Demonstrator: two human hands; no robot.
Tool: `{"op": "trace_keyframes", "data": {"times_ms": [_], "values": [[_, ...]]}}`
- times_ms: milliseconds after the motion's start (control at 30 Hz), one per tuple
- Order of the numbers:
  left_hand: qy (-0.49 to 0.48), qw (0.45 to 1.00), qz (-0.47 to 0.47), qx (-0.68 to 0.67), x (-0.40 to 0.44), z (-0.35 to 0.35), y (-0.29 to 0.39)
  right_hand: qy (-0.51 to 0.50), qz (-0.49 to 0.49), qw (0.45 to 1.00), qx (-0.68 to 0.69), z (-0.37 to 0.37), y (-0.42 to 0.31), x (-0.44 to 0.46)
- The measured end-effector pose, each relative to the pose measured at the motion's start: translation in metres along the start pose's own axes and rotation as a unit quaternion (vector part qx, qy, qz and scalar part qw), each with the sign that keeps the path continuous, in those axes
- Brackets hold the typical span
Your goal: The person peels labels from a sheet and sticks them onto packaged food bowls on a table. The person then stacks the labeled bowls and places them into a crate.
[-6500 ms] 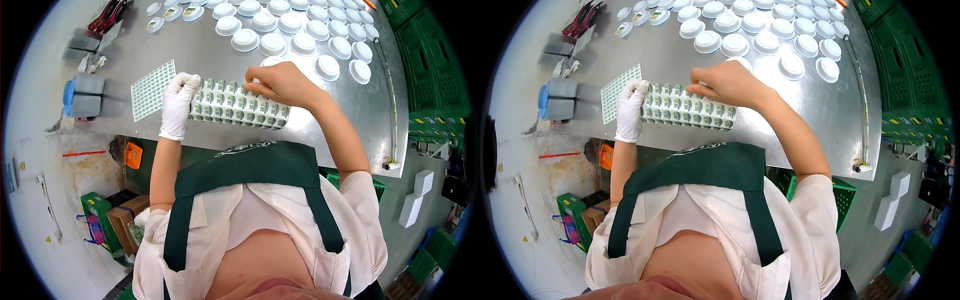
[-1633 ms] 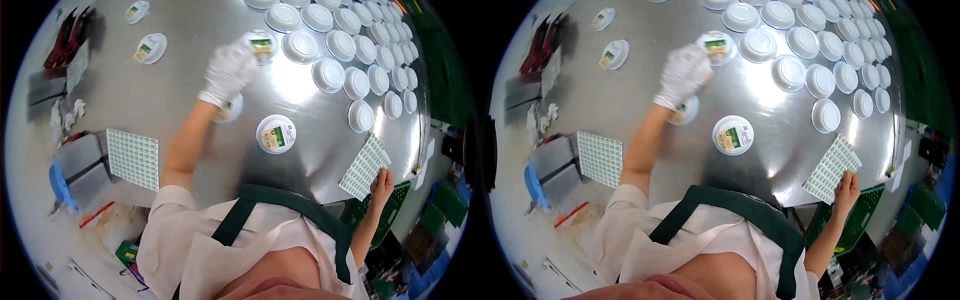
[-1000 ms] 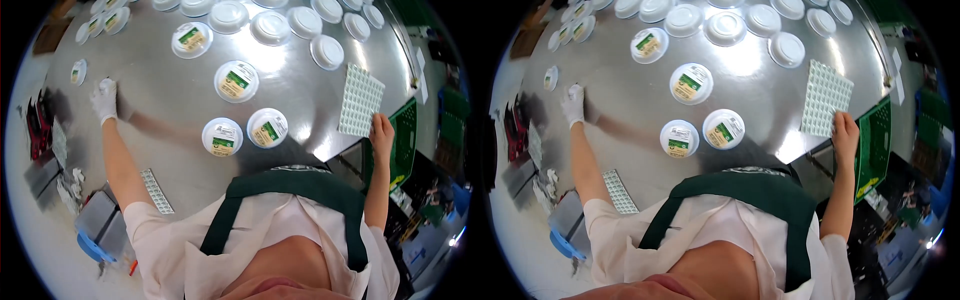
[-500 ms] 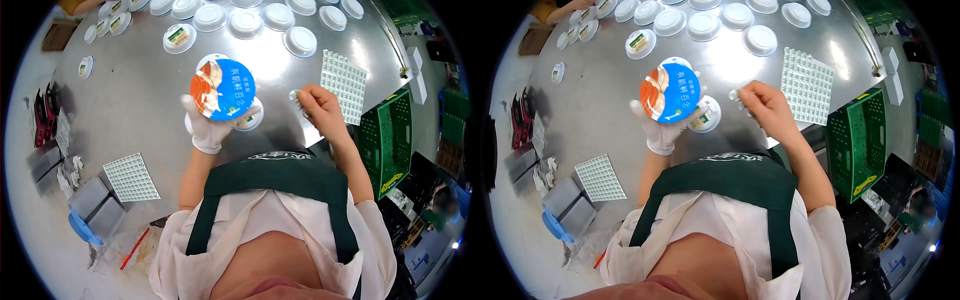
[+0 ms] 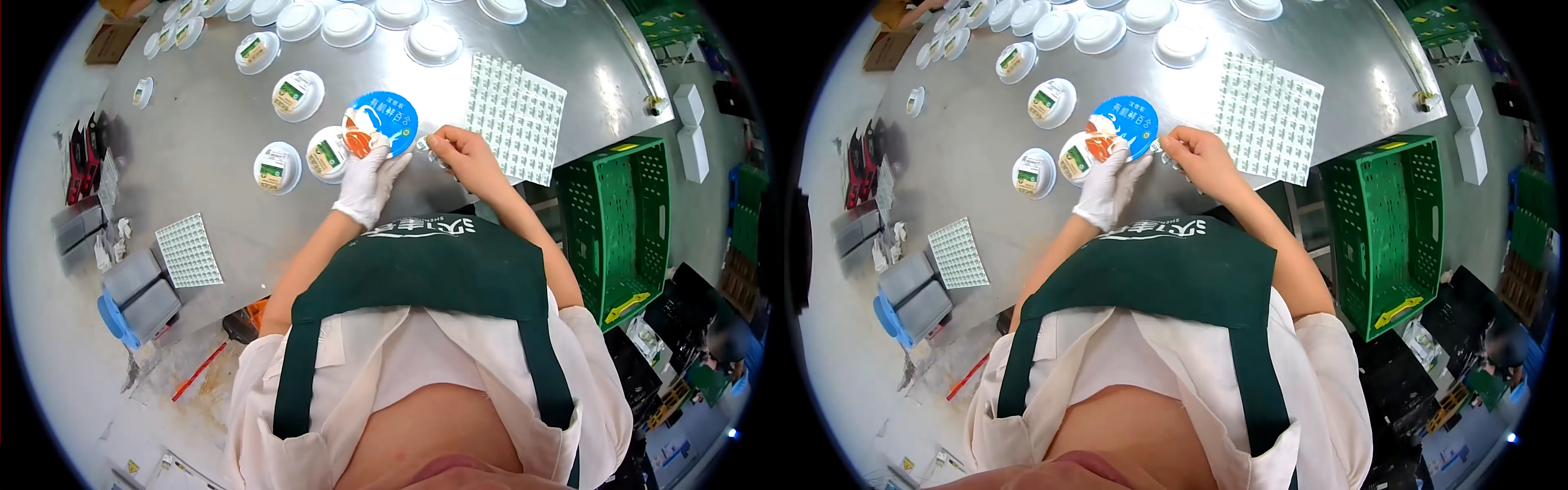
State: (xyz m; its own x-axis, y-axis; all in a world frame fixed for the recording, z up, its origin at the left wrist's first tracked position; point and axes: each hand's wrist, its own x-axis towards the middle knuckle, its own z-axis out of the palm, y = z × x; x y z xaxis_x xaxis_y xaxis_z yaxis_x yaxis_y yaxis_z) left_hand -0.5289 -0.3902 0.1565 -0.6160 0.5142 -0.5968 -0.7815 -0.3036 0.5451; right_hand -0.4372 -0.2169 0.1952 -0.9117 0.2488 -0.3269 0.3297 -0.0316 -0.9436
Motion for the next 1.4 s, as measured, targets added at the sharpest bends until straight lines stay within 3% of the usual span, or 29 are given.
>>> {"op": "trace_keyframes", "data": {"times_ms": [67,133,200,233,267,300,333,367,400,433,467,533,567,600,667,700,833,933,967,1000,1067,1133,1233,1400], "values": [[0.013,0.987,-0.103,-0.122,0.015,-0.006,-0.032,0.003,0.079,0.997,0.017,-0.005,0.026,0.0],[-0.082,0.977,-0.169,-0.105,-0.002,-0.004,-0.029,0.005,0.099,0.995,0.012,-0.011,0.046,0.0],[-0.085,0.949,-0.292,0.083,-0.02,-0.013,-0.014,0.035,0.118,0.992,0.032,-0.014,0.055,-0.002],[-0.045,0.926,-0.359,0.111,-0.037,-0.003,0.0,0.035,0.121,0.992,0.032,-0.016,0.062,-0.002],[-0.045,0.924,-0.363,0.113,-0.043,0.0,0.007,0.058,0.091,0.993,-0.037,-0.02,0.07,-0.001],[-0.03,0.919,-0.271,0.283,-0.047,0.001,0.011,0.083,0.062,0.989,-0.105,-0.021,0.069,-0.001],[-0.015,0.881,-0.171,0.44,-0.049,-0.002,0.013,0.085,0.069,0.989,-0.102,-0.021,0.067,-0.003],[-0.058,0.795,0.087,0.597,-0.042,-0.01,0.013,0.121,0.051,0.96,-0.246,-0.019,0.064,-0.004],[-0.097,0.629,0.339,0.693,-0.028,-0.016,0.014,0.153,0.029,0.91,-0.384,-0.016,0.059,-0.002],[-0.154,0.523,0.42,0.726,-0.014,-0.004,0.031,0.172,-0.002,0.898,-0.406,-0.01,0.059,0.002],[-0.157,0.524,0.417,0.726,-0.003,-0.006,0.03,0.172,0.003,0.898,-0.404,-0.003,0.06,0.006],[-0.145,0.441,0.38,0.8,0.01,-0.015,0.022,0.15,-0.029,0.868,-0.473,0.008,0.061,0.013],[-0.181,0.468,0.355,0.789,0.012,-0.024,0.018,0.151,-0.028,0.867,-0.474,0.01,0.058,0.013],[-0.177,0.561,0.338,0.735,0.007,-0.029,0.008,0.132,0.008,0.871,-0.473,0.012,0.054,0.013],[-0.11,0.564,0.342,0.743,-0.001,-0.037,-0.018,0.11,0.049,0.874,-0.471,0.016,0.054,0.011],[-0.09,0.501,0.405,0.76,-0.002,-0.037,-0.025,0.121,0.051,0.869,-0.477,0.015,0.058,0.011],[-0.101,0.484,0.394,0.775,-0.001,-0.048,-0.027,0.18,0.051,0.827,-0.53,0.012,0.06,0.013],[-0.09,0.459,0.37,0.803,-0.009,-0.038,-0.022,0.244,0.073,0.832,-0.494,-0.019,0.05,0.008],[-0.08,0.435,0.358,0.823,-0.013,-0.032,-0.016,0.226,0.098,0.882,-0.403,-0.026,0.043,0.002],[-0.08,0.437,0.358,0.821,-0.015,-0.027,-0.009,0.226,0.099,0.88,-0.406,-0.022,0.047,0.0],[-0.057,0.406,0.359,0.839,-0.019,-0.02,-0.001,0.153,0.091,0.973,-0.145,-0.013,0.059,-0.004],[-0.04,0.441,0.379,0.812,-0.019,-0.022,-0.001,0.103,0.092,0.98,-0.146,0.008,0.05,-0.004],[-0.13,0.46,0.503,0.72,-0.008,-0.032,-0.008,0.092,0.121,0.979,-0.134,0.021,0.056,0.003],[-0.218,0.51,0.523,0.648,0.007,-0.034,-0.024,0.135,0.117,0.962,-0.209,0.026,0.056,0.008]]}}
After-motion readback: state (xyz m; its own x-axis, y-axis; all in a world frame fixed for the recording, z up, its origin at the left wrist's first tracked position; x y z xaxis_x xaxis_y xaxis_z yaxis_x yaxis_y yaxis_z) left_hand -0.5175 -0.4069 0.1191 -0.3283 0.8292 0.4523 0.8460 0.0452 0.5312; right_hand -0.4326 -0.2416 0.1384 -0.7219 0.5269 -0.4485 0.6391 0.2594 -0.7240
